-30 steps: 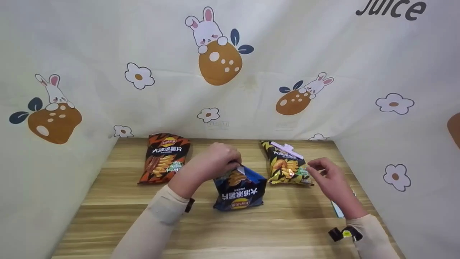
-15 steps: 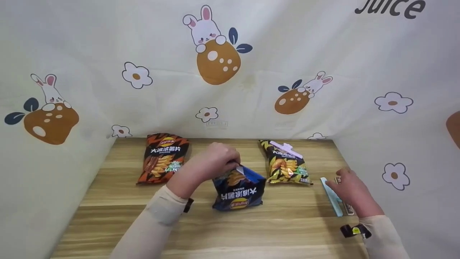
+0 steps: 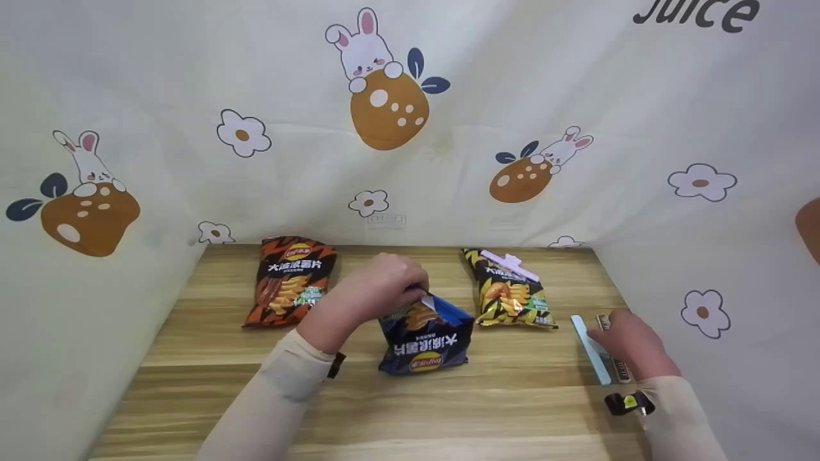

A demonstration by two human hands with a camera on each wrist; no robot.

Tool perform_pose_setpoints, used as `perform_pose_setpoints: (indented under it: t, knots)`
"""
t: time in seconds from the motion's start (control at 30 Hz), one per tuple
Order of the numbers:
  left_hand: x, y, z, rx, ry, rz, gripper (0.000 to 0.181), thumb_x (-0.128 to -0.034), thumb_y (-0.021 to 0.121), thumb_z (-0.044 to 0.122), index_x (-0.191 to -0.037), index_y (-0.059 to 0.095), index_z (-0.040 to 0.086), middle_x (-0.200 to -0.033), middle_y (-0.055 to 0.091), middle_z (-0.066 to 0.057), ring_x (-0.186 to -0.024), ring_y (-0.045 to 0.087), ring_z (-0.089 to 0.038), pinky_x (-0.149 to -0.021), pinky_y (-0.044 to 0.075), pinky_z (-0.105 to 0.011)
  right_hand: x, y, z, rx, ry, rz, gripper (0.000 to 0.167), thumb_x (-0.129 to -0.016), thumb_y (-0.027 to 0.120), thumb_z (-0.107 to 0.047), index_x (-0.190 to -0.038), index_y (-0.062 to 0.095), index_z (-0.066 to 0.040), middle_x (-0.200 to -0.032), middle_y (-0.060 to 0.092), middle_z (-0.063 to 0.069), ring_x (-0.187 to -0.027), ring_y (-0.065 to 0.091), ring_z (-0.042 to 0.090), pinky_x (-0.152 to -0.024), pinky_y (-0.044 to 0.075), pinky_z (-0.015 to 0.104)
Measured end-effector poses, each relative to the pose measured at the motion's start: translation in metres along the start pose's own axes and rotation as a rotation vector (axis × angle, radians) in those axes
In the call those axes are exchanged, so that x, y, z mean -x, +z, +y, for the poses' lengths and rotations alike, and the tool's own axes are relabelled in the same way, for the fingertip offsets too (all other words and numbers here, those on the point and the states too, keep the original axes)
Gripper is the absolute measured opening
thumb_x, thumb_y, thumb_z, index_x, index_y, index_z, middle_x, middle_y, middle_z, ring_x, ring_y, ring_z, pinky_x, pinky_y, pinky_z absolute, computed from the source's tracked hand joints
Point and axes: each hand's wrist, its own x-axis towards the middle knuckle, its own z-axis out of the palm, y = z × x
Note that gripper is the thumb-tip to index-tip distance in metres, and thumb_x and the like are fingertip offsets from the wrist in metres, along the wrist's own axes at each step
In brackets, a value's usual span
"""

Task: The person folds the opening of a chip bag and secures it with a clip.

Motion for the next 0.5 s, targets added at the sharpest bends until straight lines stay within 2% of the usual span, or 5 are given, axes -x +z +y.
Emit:
perform_pose_setpoints:
  t: [0.07, 0.3, 0.5]
  knots:
    - [0.0, 0.0, 0.0, -0.001, -0.001, -0.002, 0.008, -0.1053, 0.076, 0.013, -0.101, 0.081, 0.009, -0.096, 0.08, -0.003, -0.086, 0.075, -0.02, -0.081, 0.063, -0.039, 0.0, 0.005, -0.001, 0.002, 0.021, 0.006, 0.044, -0.102, 0.073, -0.031, -0.1, 0.059, 0.01, -0.086, 0.06, 0.017, -0.078, 0.057, 0.032, -0.071, 0.052, 0.051]
    - [0.0, 0.001, -0.001, -0.002, -0.016, -0.011, 0.007, -0.1053, 0.077, 0.014, -0.103, 0.081, 0.01, -0.097, 0.08, -0.003, -0.086, 0.074, -0.02, -0.081, 0.063, -0.038, 0.001, 0.02, -0.004, 0.037, 0.065, 0.043, 0.037, -0.102, 0.073, -0.026, -0.091, 0.066, 0.009, -0.082, 0.063, 0.018, -0.074, 0.059, 0.03, -0.066, 0.055, 0.048]
    - [-0.001, 0.001, -0.001, 0.006, -0.023, -0.022, 0.007, -0.1055, 0.077, 0.014, -0.103, 0.081, 0.009, -0.097, 0.08, -0.004, -0.086, 0.074, -0.021, -0.081, 0.063, -0.038, 0.004, 0.027, -0.006, 0.067, 0.066, 0.094, 0.031, -0.1, 0.074, -0.019, -0.079, 0.066, 0.002, -0.072, 0.061, 0.012, -0.064, 0.057, 0.026, -0.058, 0.049, 0.039]
